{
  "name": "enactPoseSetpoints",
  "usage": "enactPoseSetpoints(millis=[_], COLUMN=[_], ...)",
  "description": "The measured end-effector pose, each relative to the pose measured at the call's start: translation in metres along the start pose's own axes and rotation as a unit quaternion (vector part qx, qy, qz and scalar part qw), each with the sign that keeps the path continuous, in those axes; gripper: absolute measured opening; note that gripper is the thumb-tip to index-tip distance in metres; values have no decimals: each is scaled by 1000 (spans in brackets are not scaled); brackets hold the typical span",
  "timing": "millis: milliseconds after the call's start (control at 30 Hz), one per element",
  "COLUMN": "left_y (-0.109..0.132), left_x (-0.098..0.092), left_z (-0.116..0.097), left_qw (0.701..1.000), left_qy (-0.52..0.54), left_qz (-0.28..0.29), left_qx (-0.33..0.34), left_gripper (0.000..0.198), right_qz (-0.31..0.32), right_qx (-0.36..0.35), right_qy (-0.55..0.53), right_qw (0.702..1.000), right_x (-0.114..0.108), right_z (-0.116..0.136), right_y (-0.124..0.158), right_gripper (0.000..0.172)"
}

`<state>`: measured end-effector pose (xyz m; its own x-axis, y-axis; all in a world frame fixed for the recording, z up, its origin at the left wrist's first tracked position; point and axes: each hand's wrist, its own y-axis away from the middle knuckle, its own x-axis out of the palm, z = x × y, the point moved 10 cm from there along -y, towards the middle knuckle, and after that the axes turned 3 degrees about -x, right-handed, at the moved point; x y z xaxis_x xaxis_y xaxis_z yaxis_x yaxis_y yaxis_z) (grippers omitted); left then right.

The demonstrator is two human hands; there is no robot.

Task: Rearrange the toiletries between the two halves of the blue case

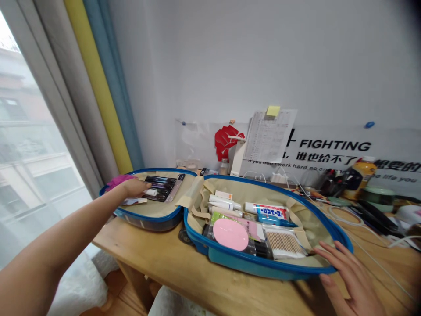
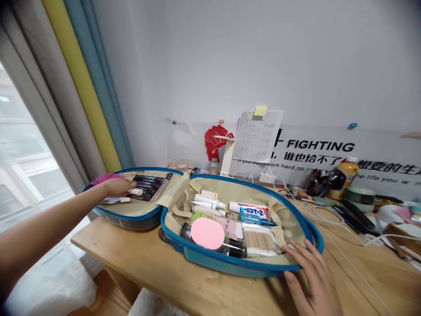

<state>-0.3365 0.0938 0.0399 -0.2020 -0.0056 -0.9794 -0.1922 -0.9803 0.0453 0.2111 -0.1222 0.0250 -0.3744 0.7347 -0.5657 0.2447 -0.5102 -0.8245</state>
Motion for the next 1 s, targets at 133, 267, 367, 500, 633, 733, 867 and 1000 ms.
enactPoseSetpoints(millis=[133,267,367,500,633,733,867,1000], left_y=[0,-18,-36,-54,-64,-68,-72,-75], left_x=[-47,-84,-91,-78,-60,-49,-39,-36], left_z=[-27,-97,-169,-237,-262,-266,-269,-273], left_qw=[997,990,983,979,980,981,981,978], left_qy=[35,87,103,78,48,27,9,5], left_qz=[-61,-99,-83,-41,-6,16,30,31], left_qx=[-3,50,130,185,195,193,193,205], left_gripper=[39,44,38,28,27,28,28,27], right_qz=[-2,-6,-10,-2,3,2,5,5], right_qx=[2,13,10,-6,-15,-14,-18,-17], right_qy=[-2,-2,0,9,17,20,19,18], right_qw=[1000,1000,1000,1000,1000,1000,1000,1000], right_x=[0,-1,-3,-3,-4,-5,-4,-4], right_z=[-1,-2,1,5,8,9,11,10], right_y=[1,1,-1,-3,-5,-5,-5,-5], right_gripper=[35,36,35,33,33,34,34,34])
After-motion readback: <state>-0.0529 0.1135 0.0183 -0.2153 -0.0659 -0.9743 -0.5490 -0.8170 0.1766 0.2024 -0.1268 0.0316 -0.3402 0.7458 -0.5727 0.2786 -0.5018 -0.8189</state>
